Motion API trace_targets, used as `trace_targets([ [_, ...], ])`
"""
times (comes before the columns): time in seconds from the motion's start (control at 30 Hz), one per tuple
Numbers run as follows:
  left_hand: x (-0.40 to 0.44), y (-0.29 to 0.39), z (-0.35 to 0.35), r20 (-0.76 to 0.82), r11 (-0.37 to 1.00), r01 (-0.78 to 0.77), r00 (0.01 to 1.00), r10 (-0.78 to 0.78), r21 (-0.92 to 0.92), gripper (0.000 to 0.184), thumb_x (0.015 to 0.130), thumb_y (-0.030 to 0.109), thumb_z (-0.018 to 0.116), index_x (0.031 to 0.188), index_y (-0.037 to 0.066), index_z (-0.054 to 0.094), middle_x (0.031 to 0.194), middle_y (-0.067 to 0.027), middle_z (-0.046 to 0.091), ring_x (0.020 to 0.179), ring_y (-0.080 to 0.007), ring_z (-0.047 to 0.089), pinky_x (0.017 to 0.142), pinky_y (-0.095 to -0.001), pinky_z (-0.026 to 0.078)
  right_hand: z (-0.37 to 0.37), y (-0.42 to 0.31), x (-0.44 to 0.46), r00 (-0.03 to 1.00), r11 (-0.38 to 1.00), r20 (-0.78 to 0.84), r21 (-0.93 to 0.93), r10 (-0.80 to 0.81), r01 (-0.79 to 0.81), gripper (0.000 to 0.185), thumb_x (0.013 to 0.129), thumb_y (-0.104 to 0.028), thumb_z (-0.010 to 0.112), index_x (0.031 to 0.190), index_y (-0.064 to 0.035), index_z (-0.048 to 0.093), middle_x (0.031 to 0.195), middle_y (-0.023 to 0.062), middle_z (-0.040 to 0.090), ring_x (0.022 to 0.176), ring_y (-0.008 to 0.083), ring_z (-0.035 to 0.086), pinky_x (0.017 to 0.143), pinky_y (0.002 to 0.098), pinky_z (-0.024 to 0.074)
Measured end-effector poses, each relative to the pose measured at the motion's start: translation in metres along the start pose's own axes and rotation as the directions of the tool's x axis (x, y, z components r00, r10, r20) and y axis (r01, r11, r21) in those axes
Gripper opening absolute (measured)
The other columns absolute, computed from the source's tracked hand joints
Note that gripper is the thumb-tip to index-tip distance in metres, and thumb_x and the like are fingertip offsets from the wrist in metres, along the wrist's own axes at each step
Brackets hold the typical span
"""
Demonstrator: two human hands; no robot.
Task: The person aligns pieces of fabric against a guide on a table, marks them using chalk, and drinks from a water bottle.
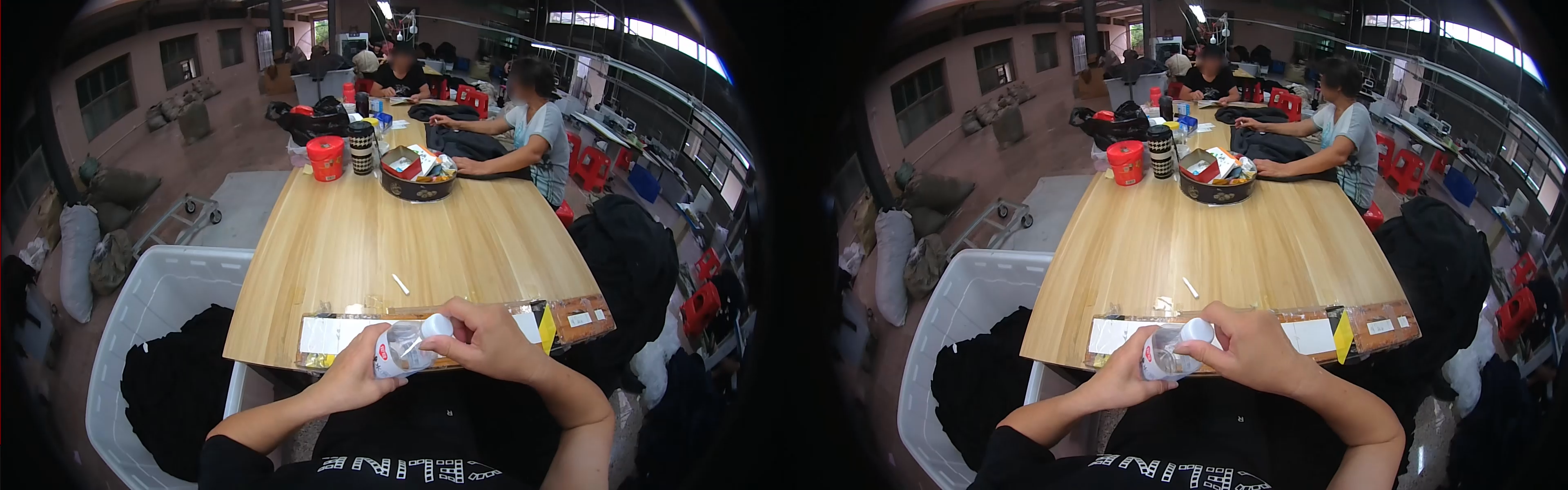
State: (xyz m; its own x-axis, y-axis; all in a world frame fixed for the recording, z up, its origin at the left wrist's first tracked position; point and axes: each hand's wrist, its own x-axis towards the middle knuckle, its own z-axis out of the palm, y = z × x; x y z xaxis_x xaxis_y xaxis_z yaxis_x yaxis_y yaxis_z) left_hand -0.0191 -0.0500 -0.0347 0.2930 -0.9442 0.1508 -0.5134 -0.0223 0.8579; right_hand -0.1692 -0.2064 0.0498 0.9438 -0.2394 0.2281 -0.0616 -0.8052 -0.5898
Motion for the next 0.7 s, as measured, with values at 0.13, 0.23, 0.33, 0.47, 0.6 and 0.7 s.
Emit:
trace_targets([
  [0.13,0.004,0.008,-0.009,0.081,0.988,0.053,0.996,-0.041,-0.145,0.069,0.067,0.008,0.074,0.125,0.001,0.037,0.116,-0.0196,0.049,0.109,-0.0338,0.051,0.092,-0.0375,0.042,-0.007,-0.005,0.005,0.993,0.959,0.058,0.268,-0.106,0.087,0.032,0.083,-0.020,0.064,0.108,-0.0050,0.054,0.070,0.0115,0.061,0.063,0.0282,0.062,0.055,0.0346,0.0468],
  [0.23,0.005,0.010,-0.009,0.045,0.995,-0.005,0.999,0.009,-0.103,0.069,0.067,0.007,0.074,0.125,0.001,0.037,0.114,-0.0195,0.050,0.107,-0.0344,0.052,0.091,-0.0378,0.042,-0.001,0.011,0.007,0.979,0.946,0.011,0.263,-0.202,0.192,0.035,0.082,-0.019,0.065,0.112,-0.0052,0.052,0.072,0.0130,0.062,0.064,0.0286,0.063,0.056,0.0345,0.0472],
  [0.33,0.007,0.010,-0.012,0.005,1.000,-0.018,1.000,0.018,0.026,0.072,0.067,0.006,0.076,0.126,0.001,0.036,0.113,-0.0154,0.050,0.109,-0.0259,0.052,0.091,-0.0350,0.042,-0.008,-0.002,0.004,0.994,0.992,0.050,0.090,-0.096,0.091,0.035,0.082,-0.020,0.066,0.110,-0.0048,0.052,0.073,0.0145,0.062,0.065,0.0277,0.063,0.056,0.0340,0.0473],
  [0.47,0.010,0.007,-0.013,-0.014,0.998,-0.035,0.999,0.036,0.060,0.072,0.067,0.005,0.076,0.127,0.001,0.035,0.113,-0.0158,0.050,0.109,-0.0265,0.051,0.092,-0.0351,0.042,-0.010,-0.009,0.003,0.999,0.998,0.038,0.055,-0.024,0.022,0.034,0.082,-0.022,0.066,0.108,-0.0047,0.053,0.073,0.0162,0.062,0.065,0.0272,0.063,0.054,0.0342,0.0471],
  [0.6,0.014,0.011,-0.013,-0.025,0.994,-0.062,0.998,0.064,0.086,0.074,0.066,0.005,0.077,0.127,0.000,0.035,0.114,-0.0159,0.050,0.109,-0.0258,0.052,0.092,-0.0345,0.042,0.000,0.005,0.003,0.998,0.988,-0.033,0.141,-0.052,0.056,0.037,0.083,-0.021,0.066,0.112,-0.0027,0.052,0.070,0.0122,0.060,0.060,0.0180,0.060,0.052,0.0290,0.0450],
  [0.7,0.023,0.010,-0.019,-0.022,1.000,-0.017,1.000,0.016,-0.019,0.072,0.066,0.007,0.077,0.125,0.000,0.037,0.113,-0.0152,0.052,0.107,-0.0255,0.053,0.091,-0.0344,0.043,0.012,0.032,0.012,0.994,0.896,-0.103,0.436,-0.036,0.077,0.039,0.085,-0.019,0.065,0.116,-0.0011,0.051,0.068,0.0076,0.055,0.059,0.0120,0.054,0.054,0.0246,0.0429],
])
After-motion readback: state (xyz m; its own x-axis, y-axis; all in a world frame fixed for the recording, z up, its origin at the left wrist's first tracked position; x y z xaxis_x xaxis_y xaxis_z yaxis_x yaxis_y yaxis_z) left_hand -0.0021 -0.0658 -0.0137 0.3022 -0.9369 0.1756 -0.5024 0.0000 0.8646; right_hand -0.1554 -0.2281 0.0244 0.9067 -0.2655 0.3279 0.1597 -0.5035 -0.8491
